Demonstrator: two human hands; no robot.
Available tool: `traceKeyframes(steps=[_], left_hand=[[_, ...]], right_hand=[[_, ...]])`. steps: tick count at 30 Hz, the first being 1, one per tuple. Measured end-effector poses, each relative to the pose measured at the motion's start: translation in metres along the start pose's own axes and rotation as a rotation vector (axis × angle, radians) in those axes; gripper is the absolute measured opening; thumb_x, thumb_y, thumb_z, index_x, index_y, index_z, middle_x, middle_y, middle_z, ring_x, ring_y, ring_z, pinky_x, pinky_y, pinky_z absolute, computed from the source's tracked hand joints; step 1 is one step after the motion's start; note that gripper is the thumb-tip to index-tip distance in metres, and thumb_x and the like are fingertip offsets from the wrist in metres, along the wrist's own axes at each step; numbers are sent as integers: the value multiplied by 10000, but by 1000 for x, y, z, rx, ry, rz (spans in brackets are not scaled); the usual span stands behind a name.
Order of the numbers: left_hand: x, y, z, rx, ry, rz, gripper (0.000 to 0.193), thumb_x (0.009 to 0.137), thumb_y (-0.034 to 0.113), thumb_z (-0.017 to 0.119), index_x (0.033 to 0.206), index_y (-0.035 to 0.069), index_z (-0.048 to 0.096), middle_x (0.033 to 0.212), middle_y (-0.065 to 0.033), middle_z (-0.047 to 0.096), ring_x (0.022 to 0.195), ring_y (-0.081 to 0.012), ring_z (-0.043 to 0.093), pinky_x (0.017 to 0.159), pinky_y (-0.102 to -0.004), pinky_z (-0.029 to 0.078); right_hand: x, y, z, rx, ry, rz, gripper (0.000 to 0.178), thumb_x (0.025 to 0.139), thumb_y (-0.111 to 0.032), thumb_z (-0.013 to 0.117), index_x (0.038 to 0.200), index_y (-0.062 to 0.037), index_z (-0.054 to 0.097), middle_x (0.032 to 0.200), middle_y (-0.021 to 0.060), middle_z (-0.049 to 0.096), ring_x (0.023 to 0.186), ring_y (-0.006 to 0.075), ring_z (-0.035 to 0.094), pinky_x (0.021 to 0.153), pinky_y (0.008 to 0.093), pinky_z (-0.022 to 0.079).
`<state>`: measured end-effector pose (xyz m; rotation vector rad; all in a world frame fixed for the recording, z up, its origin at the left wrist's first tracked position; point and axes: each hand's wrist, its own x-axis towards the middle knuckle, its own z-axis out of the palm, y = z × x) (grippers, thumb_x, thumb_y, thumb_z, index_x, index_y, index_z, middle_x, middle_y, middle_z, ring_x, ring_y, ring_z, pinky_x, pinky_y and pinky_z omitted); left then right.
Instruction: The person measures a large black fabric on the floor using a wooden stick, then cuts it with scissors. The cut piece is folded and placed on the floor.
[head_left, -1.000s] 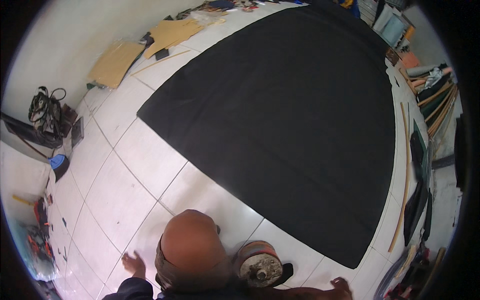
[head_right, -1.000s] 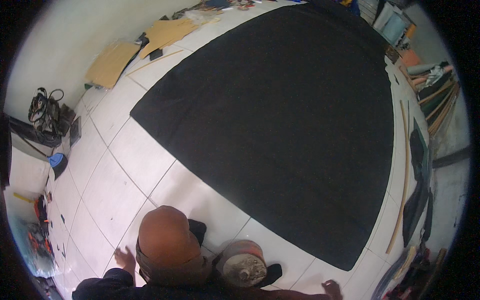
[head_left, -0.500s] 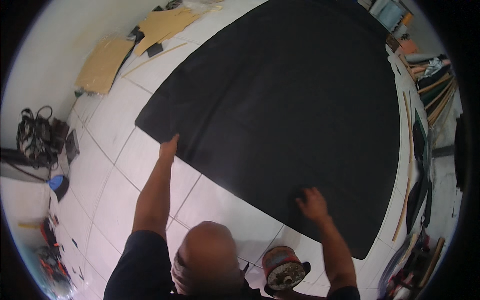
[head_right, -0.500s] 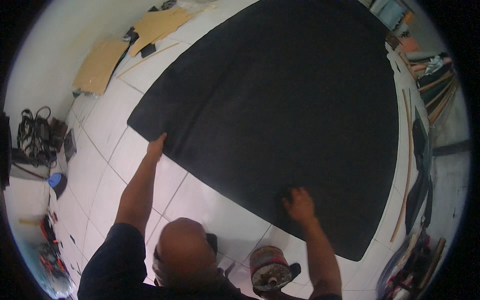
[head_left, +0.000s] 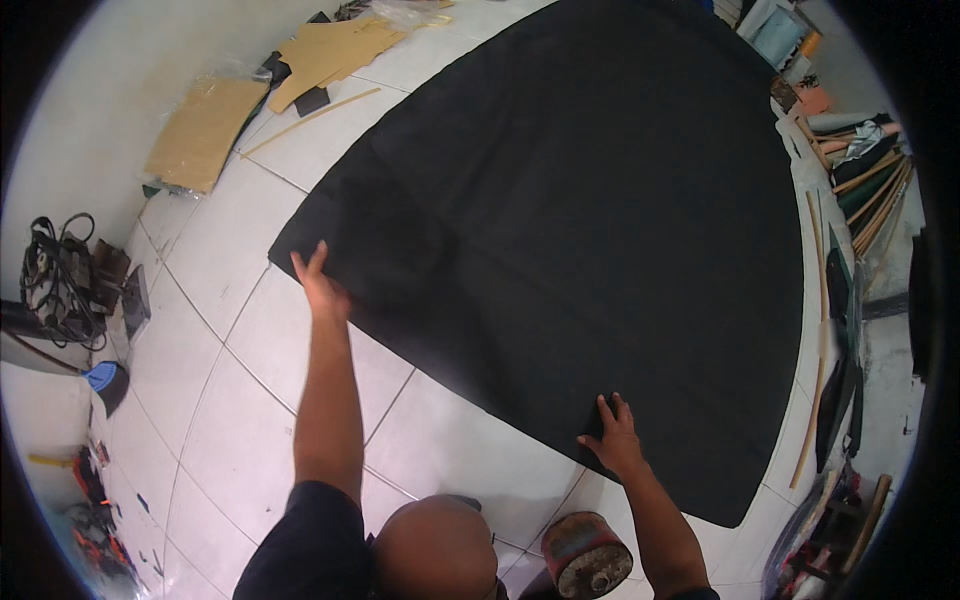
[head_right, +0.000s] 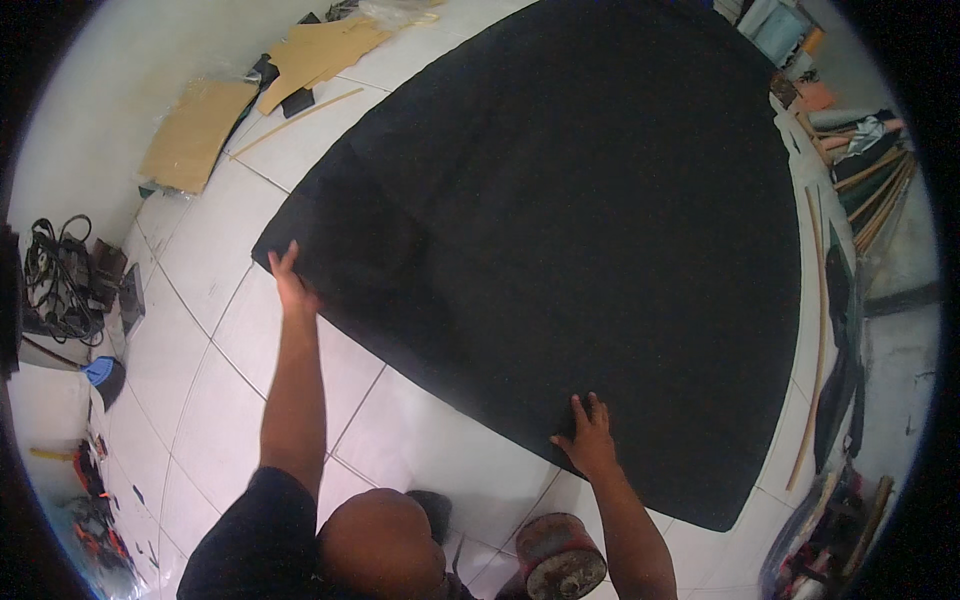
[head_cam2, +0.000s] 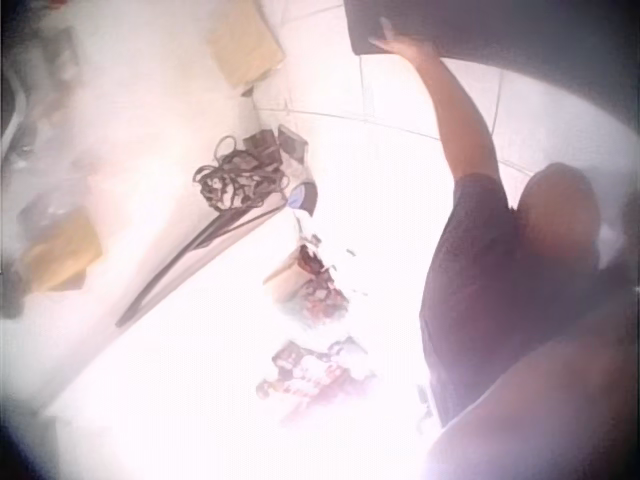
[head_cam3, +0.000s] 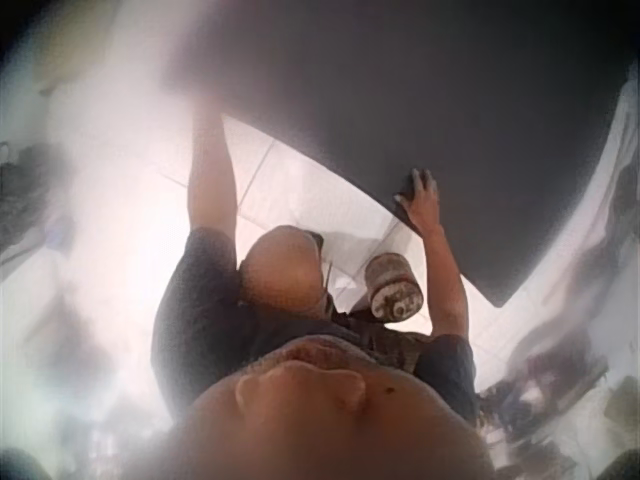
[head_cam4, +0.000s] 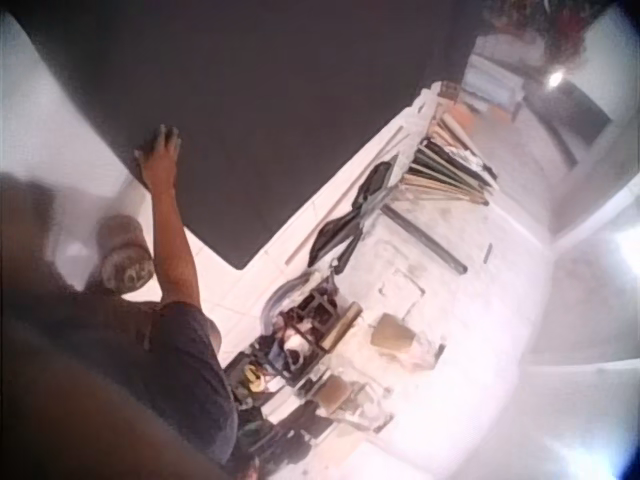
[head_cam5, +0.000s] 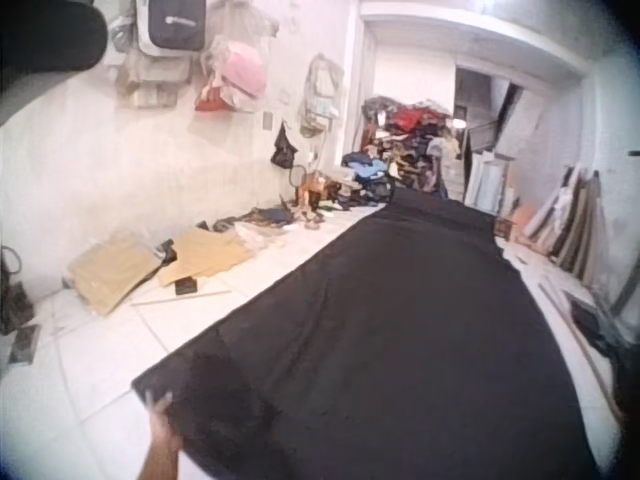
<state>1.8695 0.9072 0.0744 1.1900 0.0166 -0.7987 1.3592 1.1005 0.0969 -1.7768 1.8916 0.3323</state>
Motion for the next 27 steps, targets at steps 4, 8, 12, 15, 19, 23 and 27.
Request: traceKeyframes(steps=[4, 8, 12, 15, 19, 23, 27], left_hand=[[54, 34, -3, 232, -183, 264, 665, 860, 93, 707, 1473, 71, 451, 1348, -173, 579, 1185, -259, 596, 1004, -392, 471], [65, 71, 9, 713, -250, 692, 406, 882, 48, 659, 1286, 21, 639, 1202, -154, 685, 1086, -233, 650, 929, -327, 508], [74, 76, -20, 801, -174, 945, 402, 885, 65, 655, 1287, 47, 646, 1201, -155, 698, 1080, -237, 673, 946, -330, 505], [109, 38, -71, 1071, -60, 713, 464, 847, 101, 714, 1305, 79, 643, 1232, -168, 687, 1145, -298, 658, 980, -355, 498], [135, 4, -87, 1092, 96, 596, 467, 823, 226, 768, 1260, 87, 679, 1192, -161, 703, 1108, -295, 674, 965, -378, 509], [154, 4, -85, 1116, 166, 489, 393, 819, 282, 777, 1151, 77, 726, 1135, -138, 723, 1034, -285, 696, 920, -380, 526], [162, 4, -82, 1195, 237, 506, 338, 816, 272, 773, 1082, 74, 710, 1053, -116, 735, 990, -279, 702, 888, -385, 533]], right_hand=[[7, 3, 0, 7, 24, -39, 948, 772, -409, 831, 1550, -191, 334, 1625, 142, 219, 1490, 404, 218, 1170, 512, 342], [5, 10, -2, -26, 37, -27, 951, 765, -416, 835, 1536, -136, 355, 1606, 203, 229, 1457, 423, 282, 1153, 496, 356], [2, -2, -7, -25, 2, 17, 954, 778, -414, 826, 1549, -150, 330, 1617, 186, 213, 1477, 409, 247, 1161, 497, 348], [4, -6, -7, 2, -17, 6, 950, 797, -397, 817, 1561, -165, 302, 1626, 176, 195, 1499, 394, 205, 1171, 513, 338], [4, -1, -1, 27, -7, -33, 952, 802, -393, 813, 1561, -145, 294, 1623, 199, 189, 1496, 408, 202, 1164, 519, 340], [5, 0, 0, 37, 4, -52, 956, 801, -394, 814, 1560, -134, 294, 1622, 207, 187, 1491, 428, 204, 1157, 520, 345], [4, 2, 1, -24, 6, -37, 964, 801, -400, 814, 1561, -128, 288, 1621, 216, 183, 1485, 440, 214, 1143, 523, 363]])
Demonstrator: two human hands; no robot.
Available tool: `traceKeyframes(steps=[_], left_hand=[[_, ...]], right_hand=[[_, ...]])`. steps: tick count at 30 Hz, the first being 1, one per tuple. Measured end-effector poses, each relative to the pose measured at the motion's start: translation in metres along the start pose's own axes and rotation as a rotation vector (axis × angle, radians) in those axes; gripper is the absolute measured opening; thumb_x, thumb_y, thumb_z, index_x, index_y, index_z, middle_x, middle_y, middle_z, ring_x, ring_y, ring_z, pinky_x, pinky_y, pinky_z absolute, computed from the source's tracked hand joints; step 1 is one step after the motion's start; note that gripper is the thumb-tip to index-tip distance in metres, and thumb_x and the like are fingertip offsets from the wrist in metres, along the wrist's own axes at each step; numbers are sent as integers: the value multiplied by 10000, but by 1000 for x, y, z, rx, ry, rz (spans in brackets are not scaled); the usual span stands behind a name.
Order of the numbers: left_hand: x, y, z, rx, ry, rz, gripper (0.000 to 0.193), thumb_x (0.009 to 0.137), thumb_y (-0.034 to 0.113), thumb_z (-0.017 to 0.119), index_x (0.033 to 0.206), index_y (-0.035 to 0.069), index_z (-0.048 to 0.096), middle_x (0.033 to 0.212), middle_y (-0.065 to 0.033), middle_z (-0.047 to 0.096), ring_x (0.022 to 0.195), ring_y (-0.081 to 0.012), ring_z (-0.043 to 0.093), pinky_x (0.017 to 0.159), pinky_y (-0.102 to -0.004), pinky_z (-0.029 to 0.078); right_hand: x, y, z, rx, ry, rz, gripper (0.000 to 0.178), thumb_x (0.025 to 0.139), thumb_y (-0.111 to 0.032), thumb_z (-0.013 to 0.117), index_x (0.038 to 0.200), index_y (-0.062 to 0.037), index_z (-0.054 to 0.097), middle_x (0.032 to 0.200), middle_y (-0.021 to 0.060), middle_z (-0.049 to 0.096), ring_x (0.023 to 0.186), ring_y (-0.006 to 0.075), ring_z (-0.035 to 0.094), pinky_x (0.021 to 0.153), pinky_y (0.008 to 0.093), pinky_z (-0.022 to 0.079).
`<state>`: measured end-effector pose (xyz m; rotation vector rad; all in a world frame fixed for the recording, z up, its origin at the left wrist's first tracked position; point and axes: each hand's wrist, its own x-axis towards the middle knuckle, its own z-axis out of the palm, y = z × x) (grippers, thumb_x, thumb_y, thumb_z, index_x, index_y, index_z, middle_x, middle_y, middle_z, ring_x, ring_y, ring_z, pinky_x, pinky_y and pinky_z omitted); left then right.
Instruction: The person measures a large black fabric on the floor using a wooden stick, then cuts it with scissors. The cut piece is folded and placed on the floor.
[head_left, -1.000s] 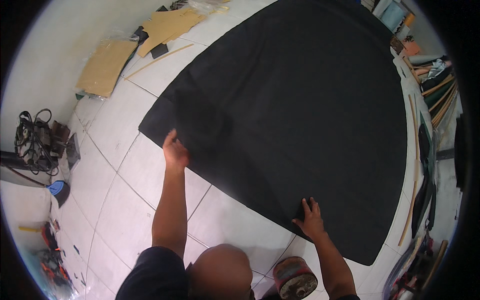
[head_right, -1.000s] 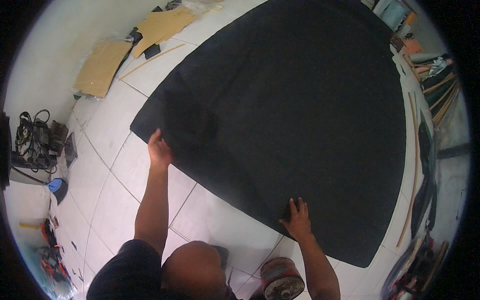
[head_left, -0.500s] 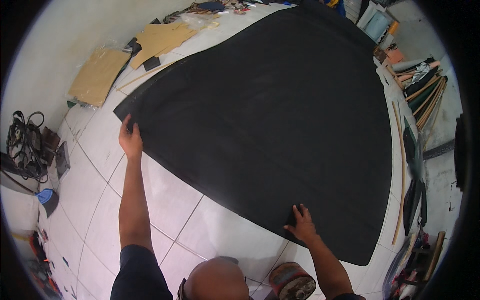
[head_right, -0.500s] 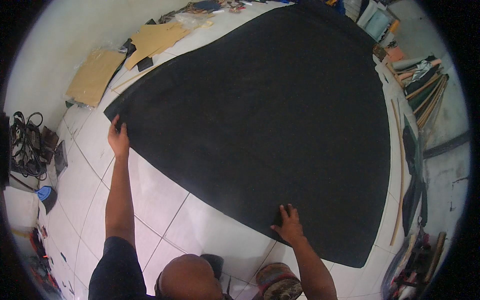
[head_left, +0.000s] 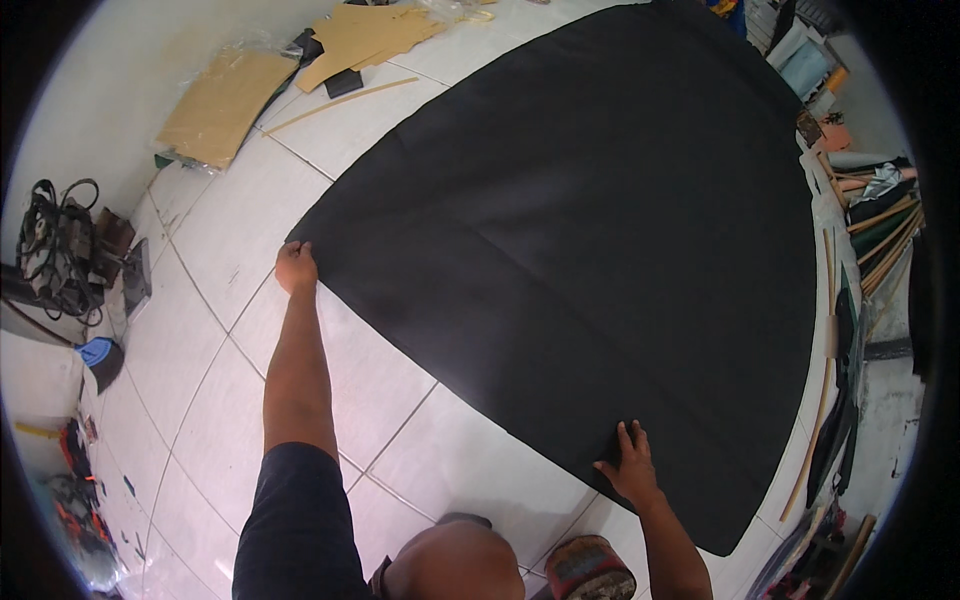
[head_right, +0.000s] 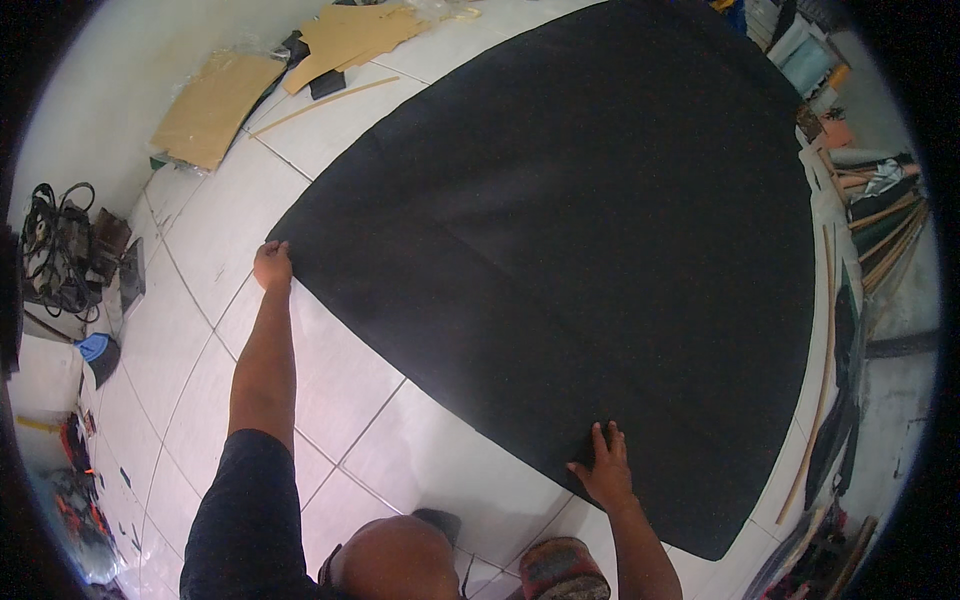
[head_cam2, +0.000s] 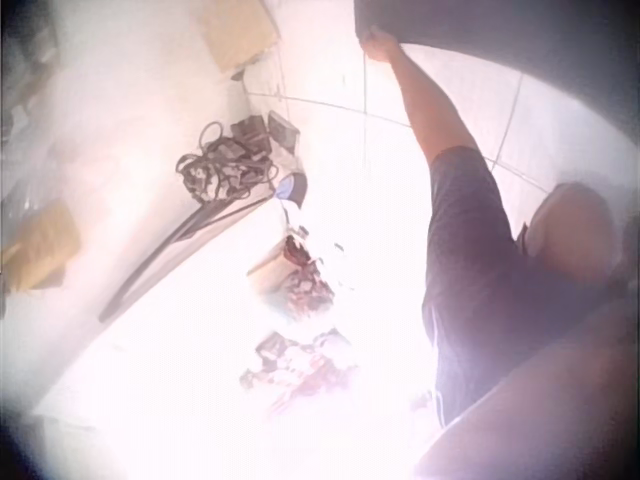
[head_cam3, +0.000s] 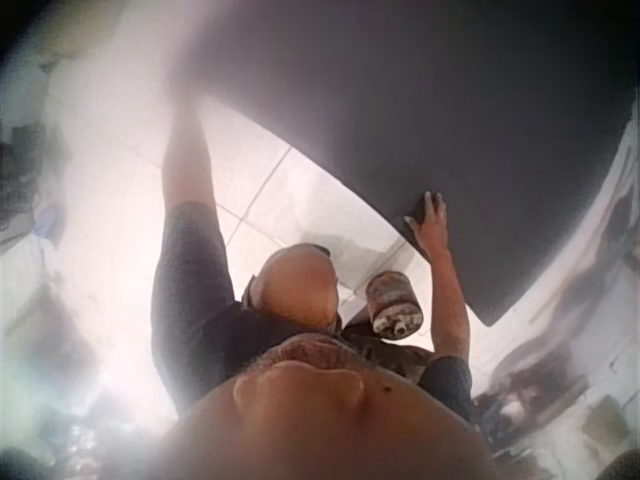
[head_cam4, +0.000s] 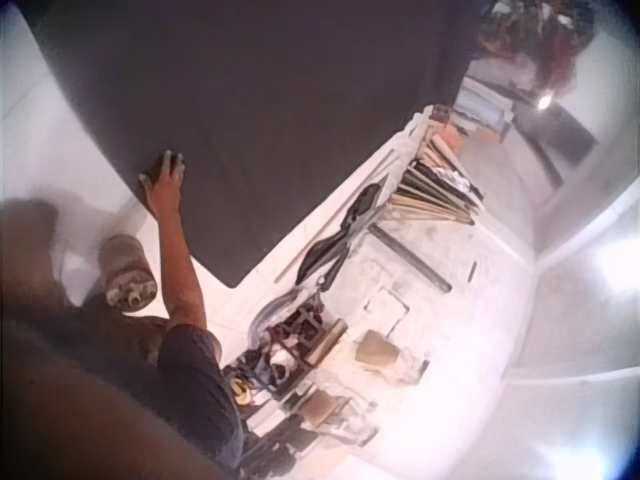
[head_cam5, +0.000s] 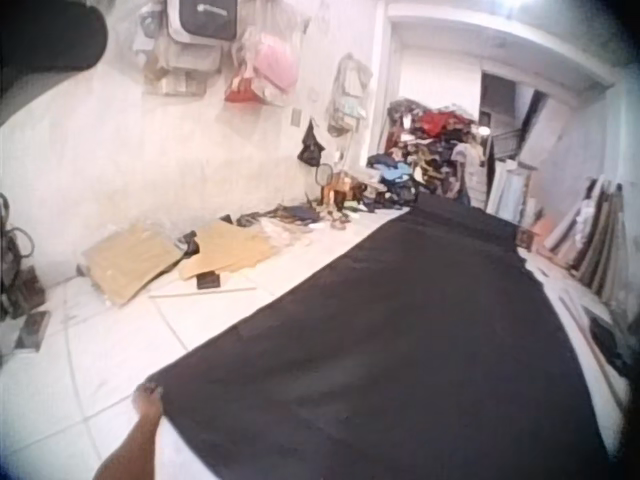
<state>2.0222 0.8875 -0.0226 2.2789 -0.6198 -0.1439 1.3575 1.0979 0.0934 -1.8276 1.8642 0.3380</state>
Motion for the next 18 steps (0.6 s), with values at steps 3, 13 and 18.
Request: traceKeyframes(steps=[3, 13, 18], left_hand=[[11, -8, -2, 33, 45, -40, 373, 814, 255, 765, 1129, 90, 655, 1025, -115, 728, 979, -283, 699, 875, -395, 535], [-4, 19, -15, 131, 52, -18, 461, 828, 246, 754, 1225, 79, 590, 1214, -160, 634, 1158, -332, 597, 984, -417, 479], [-36, 42, -10, 215, -38, 573, 619, 896, 436, 692, 1409, 138, 515, 1563, -184, 343, 1453, -387, 296, 1162, -495, 291]], right_hand=[[2, -1, -2, 0, -10, -9, 967, 803, -411, 810, 1563, -129, 283, 1623, 222, 175, 1484, 442, 216, 1139, 525, 369], [0, -2, -4, 4, -5, -4, 960, 810, -404, 803, 1567, -141, 274, 1622, 223, 180, 1480, 458, 216, 1144, 528, 360], [1, 2, 0, -29, 18, -51, 948, 819, -391, 794, 1568, -141, 270, 1624, 221, 175, 1480, 462, 210, 1144, 524, 363]])
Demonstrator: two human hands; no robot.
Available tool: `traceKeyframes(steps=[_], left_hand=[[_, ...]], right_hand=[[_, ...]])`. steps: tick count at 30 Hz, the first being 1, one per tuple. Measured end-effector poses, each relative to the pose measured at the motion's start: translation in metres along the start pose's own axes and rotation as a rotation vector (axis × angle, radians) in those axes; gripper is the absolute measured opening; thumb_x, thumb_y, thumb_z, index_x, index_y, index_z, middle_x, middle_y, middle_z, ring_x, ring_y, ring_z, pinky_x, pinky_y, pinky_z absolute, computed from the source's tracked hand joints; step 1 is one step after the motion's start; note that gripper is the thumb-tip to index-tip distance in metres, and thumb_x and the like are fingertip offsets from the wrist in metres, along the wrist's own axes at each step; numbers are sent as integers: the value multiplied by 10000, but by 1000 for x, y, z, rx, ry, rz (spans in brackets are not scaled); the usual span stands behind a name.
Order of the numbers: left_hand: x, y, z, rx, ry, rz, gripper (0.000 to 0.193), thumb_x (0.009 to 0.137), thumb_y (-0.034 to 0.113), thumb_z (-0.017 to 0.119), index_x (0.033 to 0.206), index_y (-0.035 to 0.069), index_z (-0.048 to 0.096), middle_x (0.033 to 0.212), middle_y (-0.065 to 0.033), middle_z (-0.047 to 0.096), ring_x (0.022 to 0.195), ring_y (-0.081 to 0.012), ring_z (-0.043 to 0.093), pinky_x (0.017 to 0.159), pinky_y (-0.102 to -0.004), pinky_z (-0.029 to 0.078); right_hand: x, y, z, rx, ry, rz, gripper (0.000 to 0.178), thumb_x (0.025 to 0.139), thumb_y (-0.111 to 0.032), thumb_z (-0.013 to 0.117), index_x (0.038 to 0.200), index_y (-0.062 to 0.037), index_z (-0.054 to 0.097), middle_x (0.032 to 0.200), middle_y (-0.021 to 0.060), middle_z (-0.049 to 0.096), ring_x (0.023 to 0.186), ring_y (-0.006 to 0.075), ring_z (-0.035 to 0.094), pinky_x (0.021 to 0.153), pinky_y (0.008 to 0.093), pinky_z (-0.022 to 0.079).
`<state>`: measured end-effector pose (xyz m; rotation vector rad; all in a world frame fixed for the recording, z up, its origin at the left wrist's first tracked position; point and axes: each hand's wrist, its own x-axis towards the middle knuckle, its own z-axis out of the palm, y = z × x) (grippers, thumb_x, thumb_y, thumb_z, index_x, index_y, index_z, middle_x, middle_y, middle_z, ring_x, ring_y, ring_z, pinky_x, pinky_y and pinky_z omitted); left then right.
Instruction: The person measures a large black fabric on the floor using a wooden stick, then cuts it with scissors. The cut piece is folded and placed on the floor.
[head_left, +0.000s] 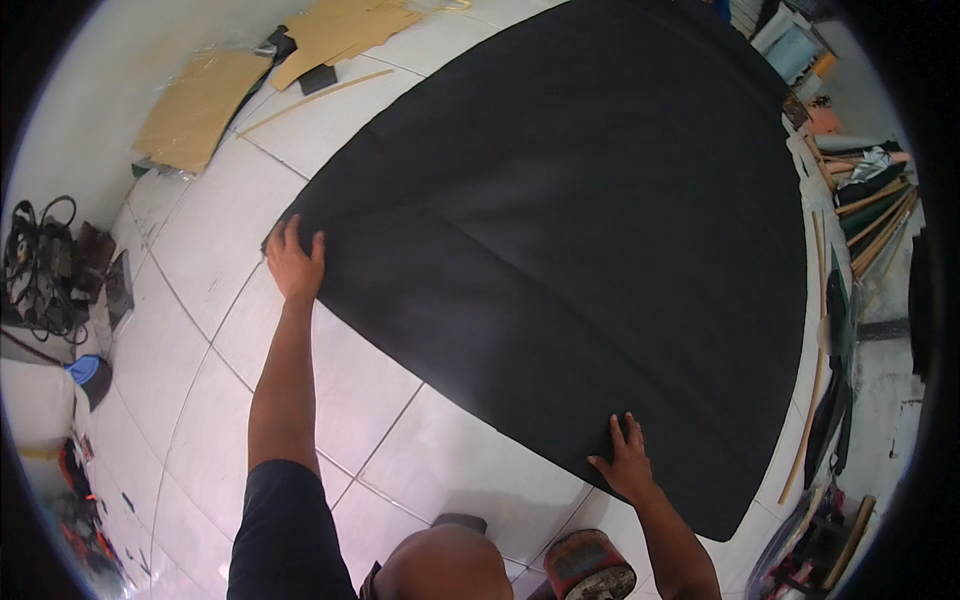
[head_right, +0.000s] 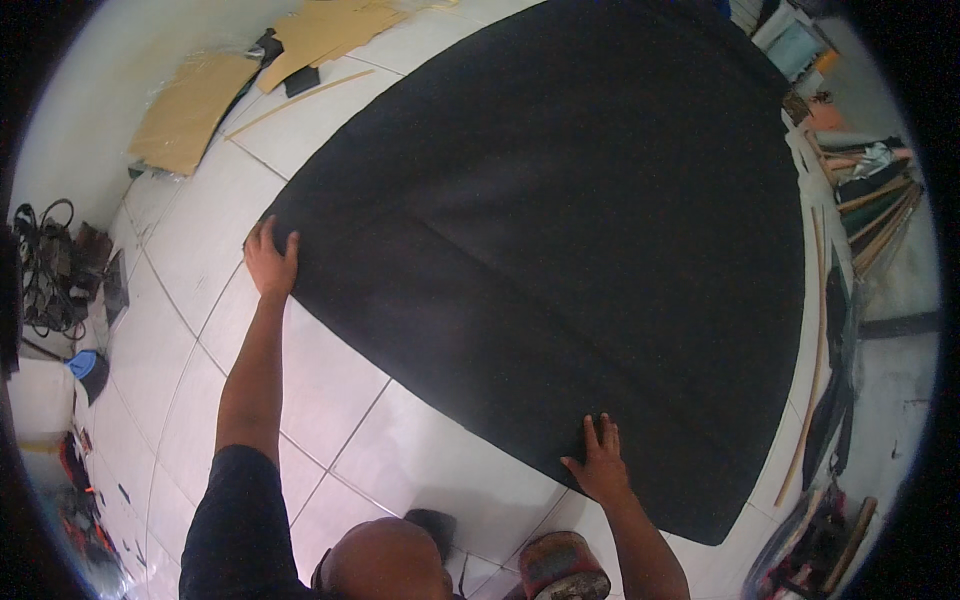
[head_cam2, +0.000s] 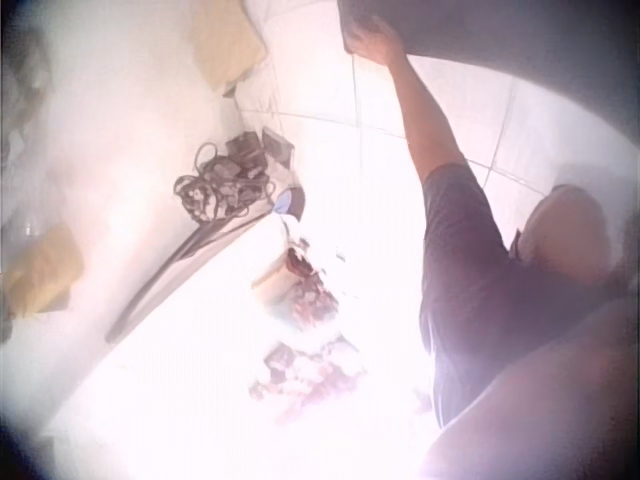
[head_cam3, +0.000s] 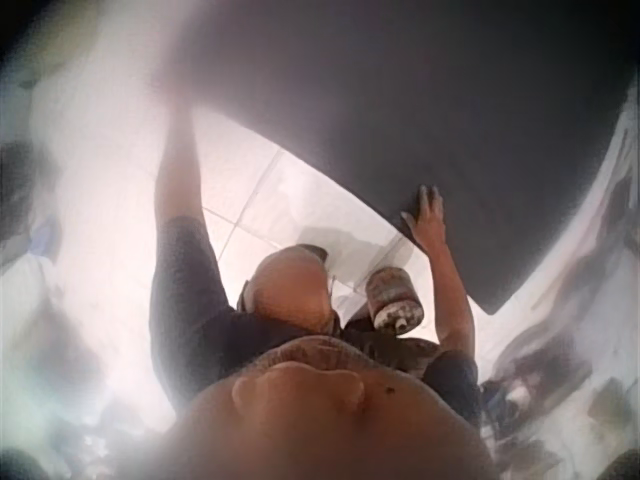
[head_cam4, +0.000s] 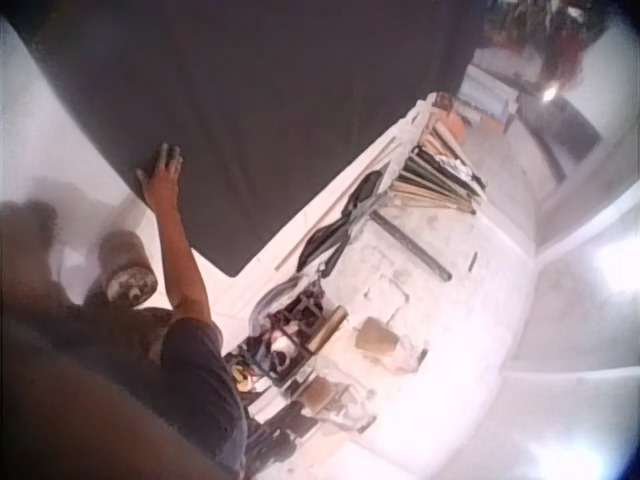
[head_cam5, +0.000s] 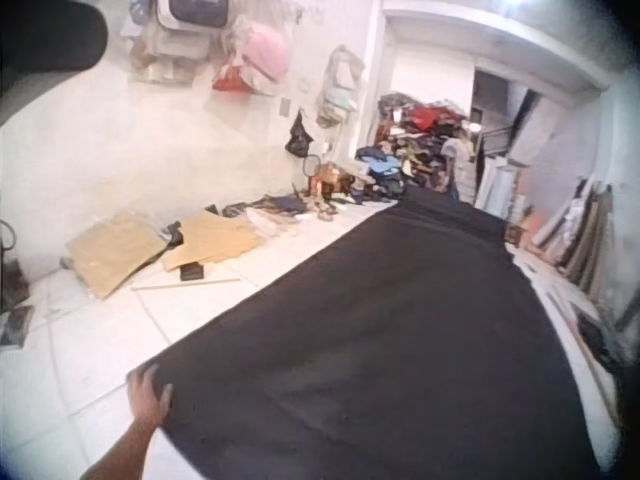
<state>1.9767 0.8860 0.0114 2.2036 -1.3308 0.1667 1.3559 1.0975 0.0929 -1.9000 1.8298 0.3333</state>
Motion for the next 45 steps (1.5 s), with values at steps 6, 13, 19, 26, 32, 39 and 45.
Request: traceKeyframes(steps=[6, 13, 19, 26, 32, 39, 45], left_hand=[[-4, 21, 10, 308, -466, -59, 841, 916, 760, 400, 1592, 288, 237, 1659, -165, 130, 1536, -359, 78, 1233, -516, 59], [34, 39, 0, 356, -652, -217, 971, 820, 827, 476, 1595, 301, 220, 1655, -195, 115, 1525, -414, 86, 1211, -571, 76], [-37, 122, 13, 69, -323, 292, 784, 889, 532, 648, 1526, 154, 390, 1590, -241, 278, 1471, -463, 219, 1192, -561, 187], [-245, 212, -53, -202, -744, 854, 758, 771, 412, 786, 1404, 86, 527, 1522, -286, 346, 1430, -474, 281, 1165, -596, 205], [-252, 228, -57, -77, -907, 972, 820, 718, 322, 855, 1432, 135, 498, 1559, -266, 256, 1433, -455, 274, 1154, -562, 285], [-246, 261, -80, 52, -1047, 891, 959, 654, 385, 881, 1483, 150, 461, 1540, -324, 269, 1423, -494, 286, 1149, -614, 261], [-256, 256, -70, 284, -989, 888, 1059, 626, 316, 902, 1528, 137, 377, 1548, -278, 290, 1426, -448, 322, 1138, -546, 336]], right_hand=[[-3, -2, 2, -6, -7, 18, 946, 828, -421, 777, 1571, -144, 262, 1620, 226, 183, 1477, 466, 217, 1147, 531, 359], [-1, -1, 10, 7, 4, 28, 932, 837, -445, 763, 1576, -181, 261, 1636, 191, 171, 1489, 438, 211, 1160, 536, 340], [-6, 10, 15, 44, 50, 10, 907, 853, -423, 751, 1577, -197, 254, 1642, 162, 170, 1495, 426, 206, 1146, 554, 356], [-6, 27, 10, 88, 54, -91, 726, 912, -401, 660, 1530, -176, 351, 1609, 156, 256, 1472, 403, 281, 1110, 502, 422], [-67, 129, -27, 5, -199, 20, 591, 952, -401, 593, 1469, -147, 459, 1540, 141, 403, 1409, 333, 412, 1095, 475, 424], [-214, 280, -75, 0, -190, 361, 541, 946, -462, 588, 1383, -146, 557, 1390, 145, 564, 1266, 353, 553, 1033, 466, 468], [-270, 371, 74, 307, 267, 907, 538, 935, -455, 617, 1364, -135, 566, 1370, 160, 543, 1265, 361, 535, 1009, 477, 489]])
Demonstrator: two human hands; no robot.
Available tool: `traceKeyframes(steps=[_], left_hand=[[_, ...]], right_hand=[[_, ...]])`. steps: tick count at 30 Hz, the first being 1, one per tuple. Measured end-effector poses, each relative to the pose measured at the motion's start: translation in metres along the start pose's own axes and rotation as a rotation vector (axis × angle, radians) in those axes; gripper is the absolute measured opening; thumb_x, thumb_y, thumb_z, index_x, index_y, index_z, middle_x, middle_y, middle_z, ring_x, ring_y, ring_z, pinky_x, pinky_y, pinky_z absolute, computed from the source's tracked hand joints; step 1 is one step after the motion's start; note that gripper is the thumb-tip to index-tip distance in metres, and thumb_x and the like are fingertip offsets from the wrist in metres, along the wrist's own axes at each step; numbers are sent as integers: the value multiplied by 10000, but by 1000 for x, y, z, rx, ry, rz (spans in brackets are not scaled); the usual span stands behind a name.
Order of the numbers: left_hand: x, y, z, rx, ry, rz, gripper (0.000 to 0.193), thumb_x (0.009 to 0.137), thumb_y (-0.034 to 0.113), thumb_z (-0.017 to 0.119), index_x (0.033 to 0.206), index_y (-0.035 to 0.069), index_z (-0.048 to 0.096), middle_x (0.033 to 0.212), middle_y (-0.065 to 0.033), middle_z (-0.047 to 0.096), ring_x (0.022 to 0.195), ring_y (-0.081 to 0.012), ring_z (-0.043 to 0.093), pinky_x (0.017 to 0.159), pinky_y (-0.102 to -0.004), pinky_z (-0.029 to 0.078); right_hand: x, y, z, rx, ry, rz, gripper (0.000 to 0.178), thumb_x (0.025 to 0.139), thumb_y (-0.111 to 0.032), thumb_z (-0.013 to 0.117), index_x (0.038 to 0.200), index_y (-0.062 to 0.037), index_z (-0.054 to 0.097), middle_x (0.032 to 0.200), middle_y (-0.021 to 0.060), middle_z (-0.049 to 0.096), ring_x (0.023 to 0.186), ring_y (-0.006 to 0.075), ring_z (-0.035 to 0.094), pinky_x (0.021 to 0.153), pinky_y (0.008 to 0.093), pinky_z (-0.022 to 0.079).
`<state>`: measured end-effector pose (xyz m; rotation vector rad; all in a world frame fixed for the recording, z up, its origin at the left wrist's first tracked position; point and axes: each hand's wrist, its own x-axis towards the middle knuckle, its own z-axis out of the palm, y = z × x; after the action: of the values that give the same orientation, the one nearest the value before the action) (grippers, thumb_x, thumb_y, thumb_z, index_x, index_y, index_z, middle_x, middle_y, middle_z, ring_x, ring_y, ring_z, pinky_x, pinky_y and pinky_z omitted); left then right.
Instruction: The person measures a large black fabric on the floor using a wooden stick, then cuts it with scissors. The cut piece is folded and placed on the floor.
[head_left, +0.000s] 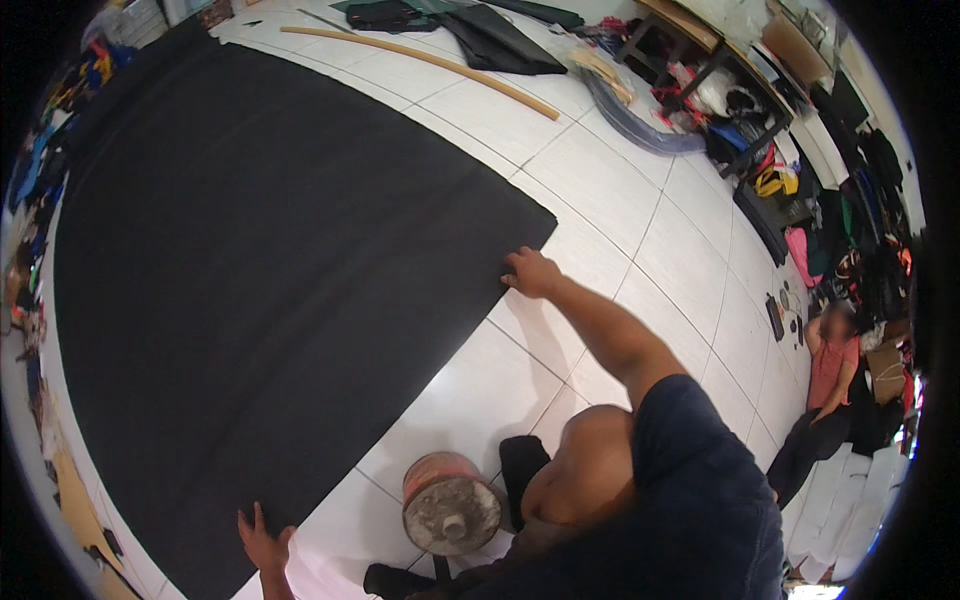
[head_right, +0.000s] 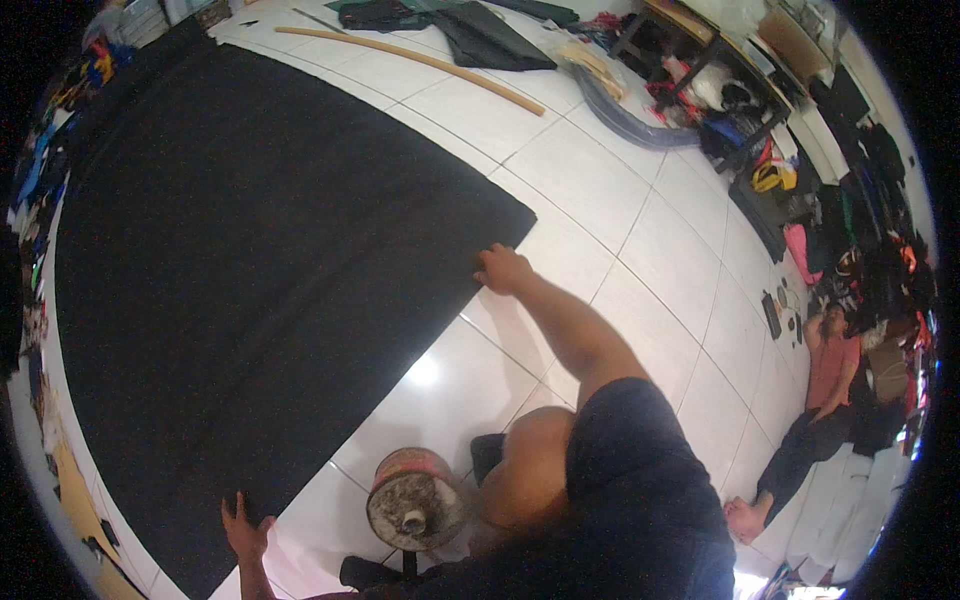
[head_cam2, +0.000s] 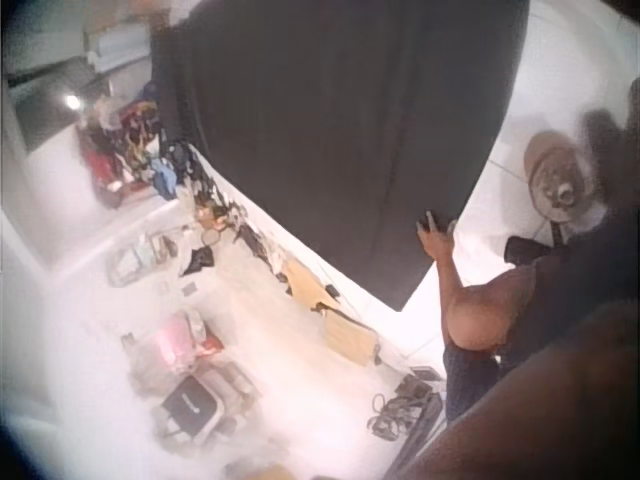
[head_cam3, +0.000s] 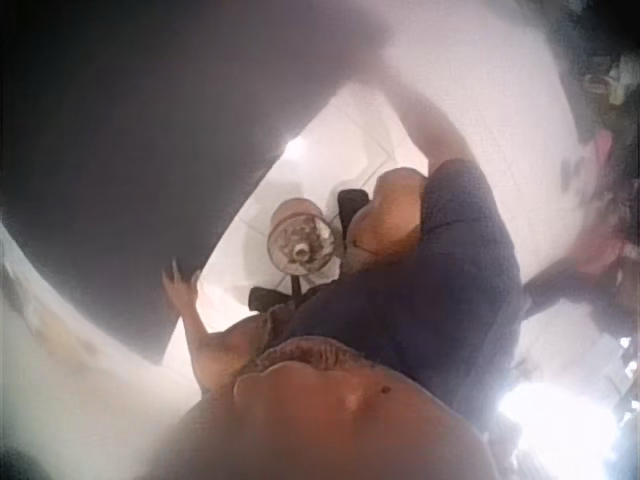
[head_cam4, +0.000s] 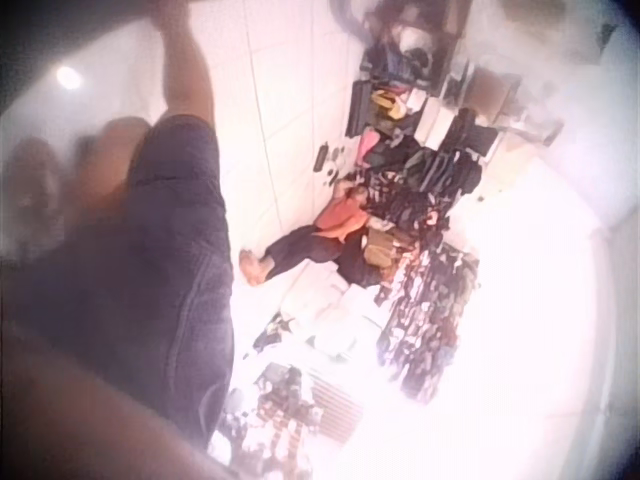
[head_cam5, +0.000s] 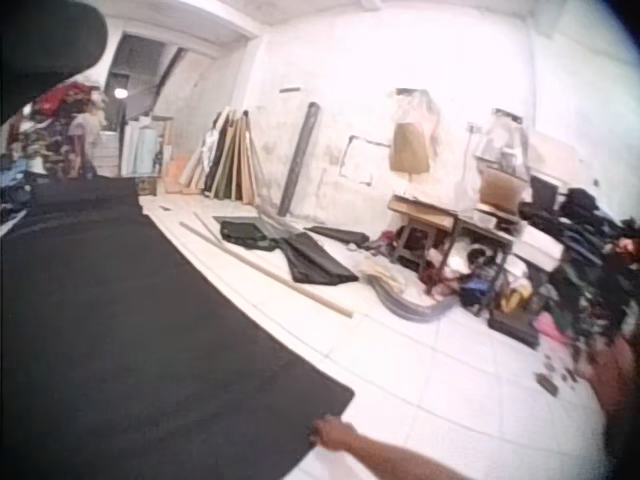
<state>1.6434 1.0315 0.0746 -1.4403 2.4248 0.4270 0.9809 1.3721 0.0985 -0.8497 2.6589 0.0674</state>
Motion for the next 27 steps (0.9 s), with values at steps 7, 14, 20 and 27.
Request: traceKeyframes(steps=[7, 14, 20, 27], left_hand=[[7, -18, 11, -120, -29, 40, 1100, 579, 175, 885, 1540, 143, 351, 1522, -270, 313, 1376, -443, 372, 1136, -507, 368], [12, -15, 7, -122, -32, 59, 1031, 607, 171, 877, 1510, 121, 382, 1419, -233, 381, 1312, -425, 423, 1094, -503, 408], [18, -13, 14, -193, -4, 37, 1021, 616, 206, 895, 1500, 119, 391, 1406, -233, 390, 1315, -412, 424, 1094, -495, 408], [10, -9, 6, -208, 53, 38, 1016, 607, 208, 917, 1487, 132, 417, 1425, -236, 391, 1323, -414, 437, 1102, -489, 405]], right_hand=[[44, 62, 45, 144, 343, 111, 695, 971, -553, 512, 1517, -143, 384, 1598, 174, 275, 1465, 411, 272, 1082, 540, 422], [99, 108, 42, 88, 140, 235, 764, 968, -654, 428, 1563, -193, 302, 1640, 115, 221, 1516, 300, 199, 1155, 658, 228], [112, 138, 32, 161, 131, 188, 780, 946, -631, 520, 1546, -173, 325, 1606, 148, 283, 1478, 337, 287, 1173, 512, 318], [67, -21, -9, -45, 489, -156, 460, 881, -288, 711, 1270, -65, 606, 1216, 180, 604, 1105, 347, 610, 929, 458, 507]])
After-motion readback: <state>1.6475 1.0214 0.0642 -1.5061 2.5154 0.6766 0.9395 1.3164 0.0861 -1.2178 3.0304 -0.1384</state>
